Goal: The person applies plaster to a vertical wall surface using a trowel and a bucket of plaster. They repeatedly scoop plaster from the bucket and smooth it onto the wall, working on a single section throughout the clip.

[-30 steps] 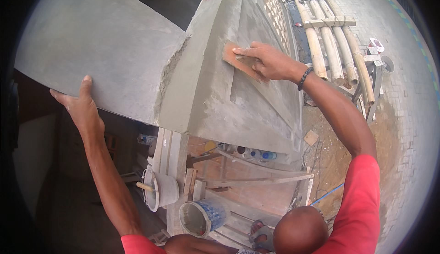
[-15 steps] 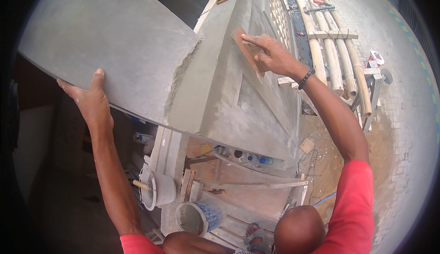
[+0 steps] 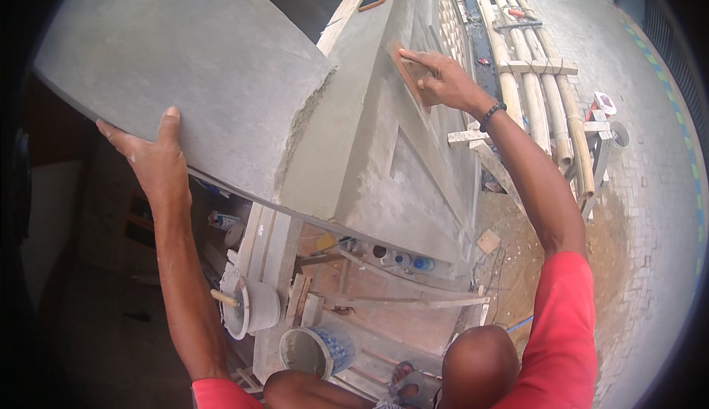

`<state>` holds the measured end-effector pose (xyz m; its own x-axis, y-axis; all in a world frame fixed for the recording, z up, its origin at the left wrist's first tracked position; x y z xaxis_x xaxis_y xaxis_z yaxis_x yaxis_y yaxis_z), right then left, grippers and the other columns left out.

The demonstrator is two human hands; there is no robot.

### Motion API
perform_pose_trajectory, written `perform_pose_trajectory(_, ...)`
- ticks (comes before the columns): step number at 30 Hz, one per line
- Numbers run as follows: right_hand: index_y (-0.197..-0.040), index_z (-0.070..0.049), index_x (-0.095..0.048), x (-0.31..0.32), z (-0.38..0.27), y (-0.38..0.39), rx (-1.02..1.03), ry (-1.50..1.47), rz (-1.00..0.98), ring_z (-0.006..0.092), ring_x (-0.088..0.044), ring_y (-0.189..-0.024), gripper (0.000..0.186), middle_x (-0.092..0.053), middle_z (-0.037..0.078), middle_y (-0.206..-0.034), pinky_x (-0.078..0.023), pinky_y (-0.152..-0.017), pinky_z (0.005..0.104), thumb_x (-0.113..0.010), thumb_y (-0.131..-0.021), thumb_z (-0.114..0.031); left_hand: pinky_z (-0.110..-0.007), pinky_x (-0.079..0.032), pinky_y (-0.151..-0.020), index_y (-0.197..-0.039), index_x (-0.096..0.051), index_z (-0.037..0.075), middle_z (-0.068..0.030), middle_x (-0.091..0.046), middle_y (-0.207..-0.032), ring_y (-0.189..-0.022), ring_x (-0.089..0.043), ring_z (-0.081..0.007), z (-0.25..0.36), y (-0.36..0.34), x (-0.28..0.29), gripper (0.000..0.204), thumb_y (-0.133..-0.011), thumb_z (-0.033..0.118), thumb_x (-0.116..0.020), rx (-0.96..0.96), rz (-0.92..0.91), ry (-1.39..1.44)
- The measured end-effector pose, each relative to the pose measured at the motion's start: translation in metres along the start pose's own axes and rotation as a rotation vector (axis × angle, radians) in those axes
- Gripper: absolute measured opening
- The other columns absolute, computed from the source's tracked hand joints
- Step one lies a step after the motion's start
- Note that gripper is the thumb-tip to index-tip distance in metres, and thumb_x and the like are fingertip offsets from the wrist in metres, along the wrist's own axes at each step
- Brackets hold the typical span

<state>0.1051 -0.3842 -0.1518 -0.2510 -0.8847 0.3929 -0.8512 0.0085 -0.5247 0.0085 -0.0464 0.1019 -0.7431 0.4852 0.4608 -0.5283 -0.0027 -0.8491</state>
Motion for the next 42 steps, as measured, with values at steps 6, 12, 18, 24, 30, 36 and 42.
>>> perform_pose_trajectory(6,-0.14,-0.018,-0.052,-0.017,0.004,0.001,-0.03,0.044,-0.107,0.0297,-0.055,-0.105,0.064,-0.057,0.016,-0.109,-0.042,-0.1,0.0367,-0.055,-0.079,0.001,-0.046,-0.012,-0.12,-0.149,0.008,-0.008,-0.0308,0.0,-0.155,-0.147,-0.005,-0.0413,0.003,0.001,0.0,0.099,-0.087,0.017,-0.065,0.028,-0.013,0.032)
perform_pose_trajectory(12,-0.142,-0.017,-0.05,0.0,-0.007,-0.001,-0.014,0.041,-0.051,0.025,-0.056,-0.107,0.07,-0.059,0.013,-0.115,-0.043,-0.1,0.0367,-0.053,-0.076,0.003,-0.046,-0.011,-0.12,-0.149,0.009,-0.007,-0.0297,0.002,-0.156,-0.147,-0.004,-0.0404,0.005,0.0,0.002,0.099,-0.086,0.017,-0.064,0.053,-0.022,-0.026)
perform_pose_trajectory(18,-0.144,-0.018,-0.048,-0.033,-0.009,0.029,-0.118,0.077,-0.142,0.0242,-0.055,-0.102,0.068,-0.057,0.012,-0.11,-0.044,-0.096,0.0358,-0.059,-0.08,0.003,-0.043,-0.01,-0.12,-0.149,0.005,-0.01,-0.0304,-0.002,-0.156,-0.148,-0.004,-0.0392,-0.005,0.0,0.001,0.1,-0.086,0.024,-0.065,0.011,0.005,-0.057)
perform_pose_trajectory(24,-0.141,-0.016,-0.051,-0.023,-0.082,0.076,-0.054,0.041,-0.127,0.0247,-0.051,-0.08,0.063,-0.048,0.012,-0.087,-0.044,-0.08,0.0372,-0.061,-0.081,0.002,-0.052,-0.005,-0.119,-0.149,0.015,-0.004,-0.0332,0.009,-0.154,-0.147,0.008,-0.0432,-0.002,0.0,0.003,0.105,-0.086,0.021,-0.064,0.016,-0.055,0.044)
perform_pose_trajectory(30,-0.138,-0.012,-0.053,-0.063,-0.116,0.138,-0.022,0.079,-0.157,0.0255,-0.049,-0.075,0.061,-0.047,0.012,-0.086,-0.044,-0.073,0.0345,-0.059,-0.08,0.003,-0.055,-0.004,-0.118,-0.149,0.018,-0.003,-0.034,0.012,-0.154,-0.145,0.01,-0.0477,-0.007,-0.001,-0.002,0.107,-0.085,0.023,-0.065,0.036,-0.065,0.03)
perform_pose_trajectory(36,-0.138,-0.011,-0.054,-0.049,-0.157,0.137,0.04,-0.028,-0.08,0.0288,-0.053,-0.078,0.061,-0.048,0.013,-0.089,-0.045,-0.073,0.038,-0.058,-0.078,0.004,-0.058,-0.003,-0.117,-0.149,0.018,0.0,-0.0363,0.014,-0.153,-0.142,0.009,-0.0536,-0.009,-0.001,-0.001,0.107,-0.085,0.022,-0.065,0.011,-0.071,0.098)
perform_pose_trajectory(42,-0.139,-0.012,-0.052,-0.065,-0.125,0.178,-0.04,0.193,-0.371,0.0321,-0.052,-0.079,0.062,-0.046,0.014,-0.089,-0.044,-0.074,0.0409,-0.059,-0.079,0.003,-0.062,-0.005,-0.115,-0.149,0.011,-0.005,-0.0401,0.005,-0.15,-0.141,0.003,-0.0577,-0.009,-0.003,-0.004,0.107,-0.081,0.019,-0.068,-0.021,0.008,0.132)
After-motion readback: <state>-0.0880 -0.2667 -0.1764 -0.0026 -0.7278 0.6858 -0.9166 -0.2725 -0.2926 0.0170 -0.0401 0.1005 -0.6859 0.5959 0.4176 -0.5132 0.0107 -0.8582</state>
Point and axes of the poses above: each hand's wrist, its own y-axis away from the middle knuckle, its own x-axis out of the back of the hand, z = x × y, the point moved 6 cm from there along -y, towards the middle knuckle
